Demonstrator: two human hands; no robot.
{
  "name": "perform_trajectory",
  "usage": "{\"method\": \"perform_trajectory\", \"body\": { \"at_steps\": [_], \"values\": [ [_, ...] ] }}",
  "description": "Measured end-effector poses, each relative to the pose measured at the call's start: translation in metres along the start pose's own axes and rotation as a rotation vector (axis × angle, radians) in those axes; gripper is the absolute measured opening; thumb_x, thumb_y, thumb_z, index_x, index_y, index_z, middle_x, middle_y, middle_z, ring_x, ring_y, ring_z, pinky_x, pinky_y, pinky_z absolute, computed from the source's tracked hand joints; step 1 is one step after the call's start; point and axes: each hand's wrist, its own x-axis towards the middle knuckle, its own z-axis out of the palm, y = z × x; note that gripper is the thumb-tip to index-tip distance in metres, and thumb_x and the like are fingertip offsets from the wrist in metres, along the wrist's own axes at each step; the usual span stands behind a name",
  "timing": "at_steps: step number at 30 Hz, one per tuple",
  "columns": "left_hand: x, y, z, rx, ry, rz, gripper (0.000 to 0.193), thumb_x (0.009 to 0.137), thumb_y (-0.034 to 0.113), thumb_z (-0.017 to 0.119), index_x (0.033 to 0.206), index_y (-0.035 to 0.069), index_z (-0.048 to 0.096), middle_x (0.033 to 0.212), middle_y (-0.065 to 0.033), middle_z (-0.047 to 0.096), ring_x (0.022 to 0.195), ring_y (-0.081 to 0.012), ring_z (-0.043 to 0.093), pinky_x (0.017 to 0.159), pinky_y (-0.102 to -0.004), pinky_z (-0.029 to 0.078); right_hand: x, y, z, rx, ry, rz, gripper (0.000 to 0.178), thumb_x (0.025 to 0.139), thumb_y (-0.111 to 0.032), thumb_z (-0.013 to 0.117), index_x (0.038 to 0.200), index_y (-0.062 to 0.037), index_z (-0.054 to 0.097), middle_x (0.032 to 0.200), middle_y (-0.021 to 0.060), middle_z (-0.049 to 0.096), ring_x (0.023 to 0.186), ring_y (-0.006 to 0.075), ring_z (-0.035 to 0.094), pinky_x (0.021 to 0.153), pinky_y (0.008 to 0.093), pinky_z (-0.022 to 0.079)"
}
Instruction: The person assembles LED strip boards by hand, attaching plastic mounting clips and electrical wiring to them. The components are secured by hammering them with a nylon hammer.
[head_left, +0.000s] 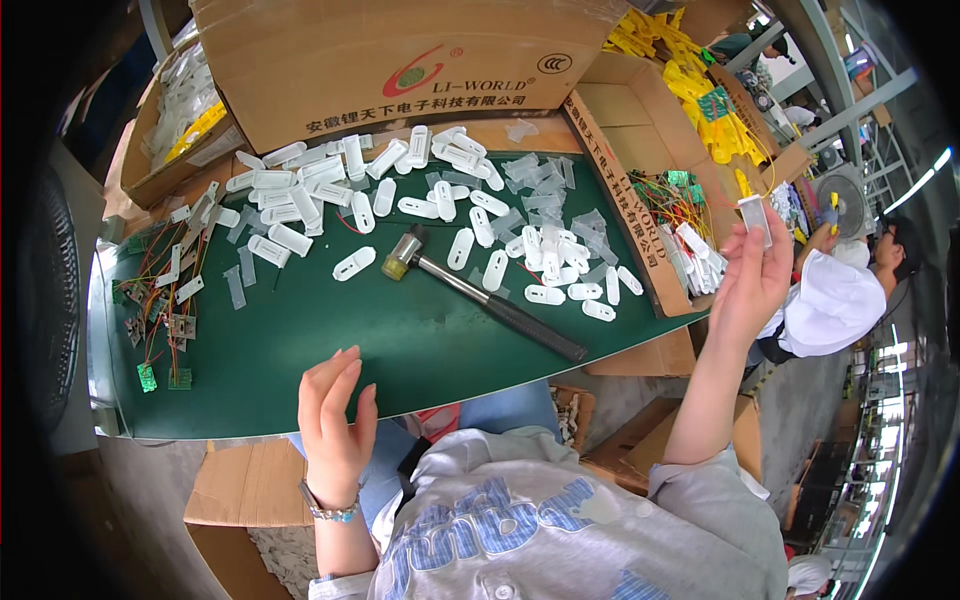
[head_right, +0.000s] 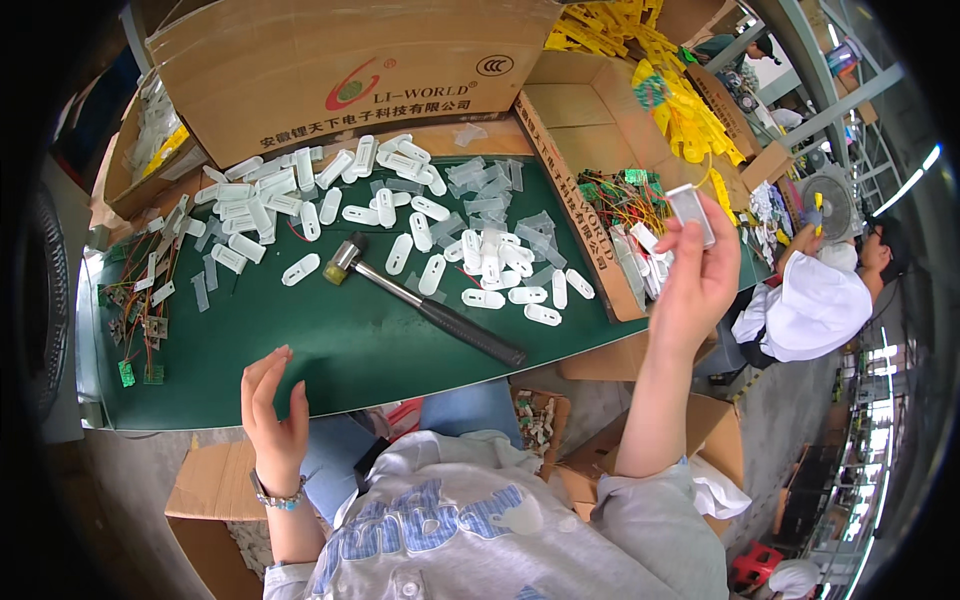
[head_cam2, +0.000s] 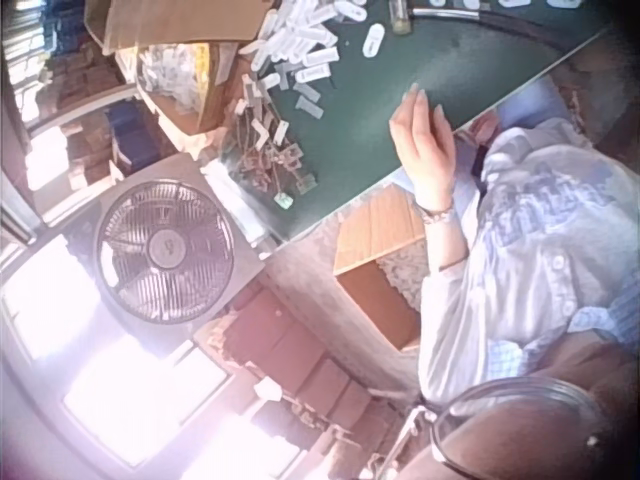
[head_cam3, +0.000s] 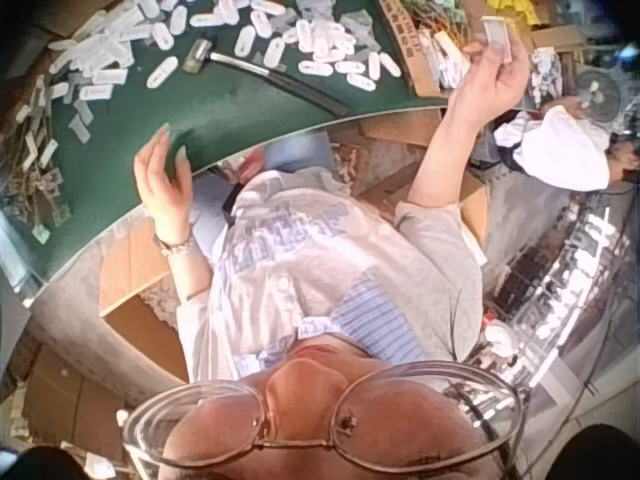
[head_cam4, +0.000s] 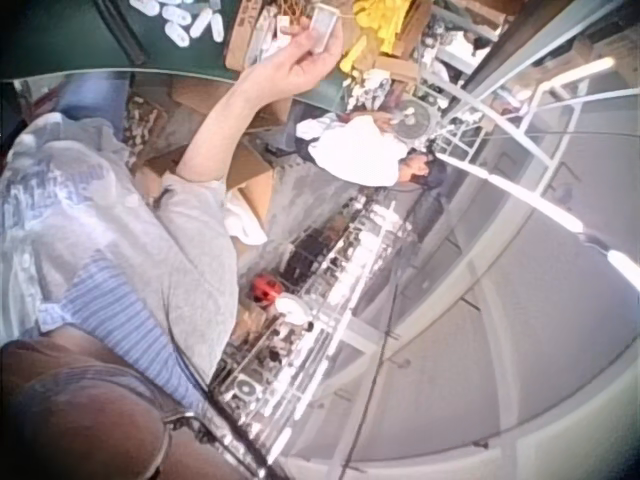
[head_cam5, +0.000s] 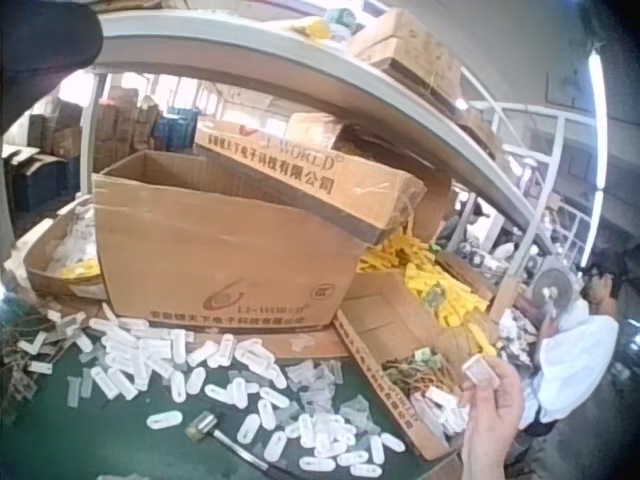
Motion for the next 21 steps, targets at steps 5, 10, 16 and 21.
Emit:
{"method": "perform_trajectory", "body": {
  "at_steps": [5,10,16,21],
  "values": [
    [-0.001,-0.008,0.005,-0.015,-0.051,-0.101,0.046,0.083,-0.013,0.062,0.126,0.0,0.052,0.122,-0.0203,0.062,0.106,-0.0342,0.064,0.091,-0.0422,0.052,0.004,0.053,-0.083,-0.253,-0.071,0.399,0.031,0.098,-0.016,0.064,0.124,0.0002,0.06,0.088,0.0083,0.066,0.073,0.0057,0.057,0.068,0.0207,0.045],
    [0.007,-0.005,0.002,0.073,-0.131,-0.134,0.041,0.083,-0.011,0.065,0.122,-0.001,0.056,0.121,-0.0191,0.062,0.108,-0.0357,0.061,0.091,-0.0415,0.051,-0.018,0.076,-0.109,-1.275,-0.289,0.08,0.032,0.099,-0.03,0.06,0.118,-0.0055,0.064,0.096,0.0161,0.065,0.086,0.0301,0.066,0.075,0.0397,0.052],
    [0.008,-0.009,0.007,0.121,-0.119,-0.115,0.037,0.079,-0.007,0.067,0.115,0.001,0.061,0.117,-0.0124,0.063,0.102,-0.0327,0.063,0.084,-0.0404,0.055,-0.003,0.03,-0.046,-1.409,-0.16,-0.17,0.031,0.099,-0.029,0.059,0.117,-0.004,0.061,0.129,0.0194,0.047,0.099,0.0375,0.062,0.084,0.0449,0.051],
    [0.007,-0.009,0.007,0.086,-0.131,-0.128,0.037,0.079,-0.008,0.067,0.115,0.001,0.062,0.116,-0.0134,0.064,0.101,-0.033,0.063,0.085,-0.0402,0.054,-0.008,-0.006,0.094,-0.622,-0.603,-0.278,0.017,0.091,-0.011,0.067,0.106,-0.0037,0.067,0.112,0.0141,0.06,0.098,0.0315,0.061,0.087,0.039,0.049]
  ]
}}
